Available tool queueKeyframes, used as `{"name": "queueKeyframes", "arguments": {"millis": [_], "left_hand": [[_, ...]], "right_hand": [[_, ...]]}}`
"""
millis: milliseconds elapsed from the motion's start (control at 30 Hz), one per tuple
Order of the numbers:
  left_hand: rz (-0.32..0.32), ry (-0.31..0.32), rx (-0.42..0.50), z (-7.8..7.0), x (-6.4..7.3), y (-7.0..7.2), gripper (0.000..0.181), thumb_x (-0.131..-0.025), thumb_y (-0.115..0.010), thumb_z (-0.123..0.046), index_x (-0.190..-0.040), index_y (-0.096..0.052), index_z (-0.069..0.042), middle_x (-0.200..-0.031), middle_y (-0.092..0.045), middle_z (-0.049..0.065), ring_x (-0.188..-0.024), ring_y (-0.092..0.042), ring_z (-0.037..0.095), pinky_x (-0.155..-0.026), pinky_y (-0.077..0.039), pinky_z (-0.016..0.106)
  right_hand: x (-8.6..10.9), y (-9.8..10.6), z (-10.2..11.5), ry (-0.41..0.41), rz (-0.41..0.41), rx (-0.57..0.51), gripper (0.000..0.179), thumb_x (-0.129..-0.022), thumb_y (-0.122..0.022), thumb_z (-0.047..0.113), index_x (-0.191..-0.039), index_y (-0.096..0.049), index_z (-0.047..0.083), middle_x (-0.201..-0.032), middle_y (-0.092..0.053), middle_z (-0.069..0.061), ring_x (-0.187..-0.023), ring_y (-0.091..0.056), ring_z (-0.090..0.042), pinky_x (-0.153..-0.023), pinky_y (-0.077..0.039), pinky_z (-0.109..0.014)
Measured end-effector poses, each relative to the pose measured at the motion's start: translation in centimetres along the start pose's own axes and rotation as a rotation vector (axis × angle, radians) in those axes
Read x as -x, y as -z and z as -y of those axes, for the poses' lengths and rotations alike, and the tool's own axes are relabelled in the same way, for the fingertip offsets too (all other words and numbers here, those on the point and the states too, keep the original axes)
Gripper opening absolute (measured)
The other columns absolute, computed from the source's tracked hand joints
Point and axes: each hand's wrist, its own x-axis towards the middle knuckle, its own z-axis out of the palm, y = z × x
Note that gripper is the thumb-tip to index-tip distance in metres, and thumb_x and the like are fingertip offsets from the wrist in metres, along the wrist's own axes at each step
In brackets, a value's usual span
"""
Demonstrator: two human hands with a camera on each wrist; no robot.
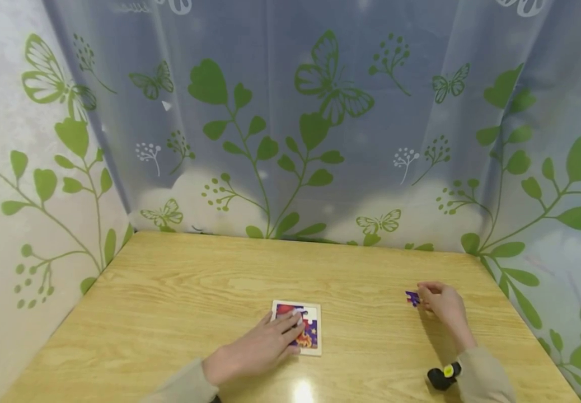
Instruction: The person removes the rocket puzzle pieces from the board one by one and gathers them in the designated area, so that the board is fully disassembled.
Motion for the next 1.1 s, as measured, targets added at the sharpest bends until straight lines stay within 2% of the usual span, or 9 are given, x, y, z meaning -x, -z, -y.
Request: {"name": "queueKeyframes", "arguments": {"millis": [500,767,1100], "left_hand": [[0.004,-0.005,0.027,0.0,0.0,0.0,0.056,-0.110,-0.037,-0.042,-0.156,-0.040,-0.010,-0.164,-0.029,0.009,-0.152,-0.026,0.025,-0.120,-0.027,0.057],[0.007,0.005,0.028,0.0,0.0,-0.1,0.055,-0.109,-0.038,-0.042,-0.155,-0.041,-0.011,-0.164,-0.029,0.008,-0.153,-0.026,0.024,-0.120,-0.028,0.057],[-0.008,0.008,0.031,-0.1,0.1,0.1,0.055,-0.109,-0.040,-0.042,-0.155,-0.042,-0.012,-0.164,-0.031,0.008,-0.152,-0.028,0.024,-0.120,-0.027,0.058]], "right_hand": [[1.6,-1.0,1.6,0.087,-0.038,-0.001,0.054,-0.109,-0.047,0.030,-0.137,-0.052,-0.015,-0.129,-0.057,-0.036,-0.078,-0.066,-0.004,-0.070,-0.059,-0.021],[2.3,-2.4,3.2,0.156,-0.029,-0.102,0.051,-0.107,-0.052,0.026,-0.134,-0.052,-0.018,-0.118,-0.064,-0.032,-0.079,-0.067,-0.001,-0.075,-0.061,-0.023],[3.2,-4.7,4.8,0.200,0.008,-0.110,0.047,-0.107,-0.053,0.026,-0.132,-0.058,-0.013,-0.118,-0.066,-0.029,-0.088,-0.069,-0.010,-0.076,-0.060,-0.023]]}}
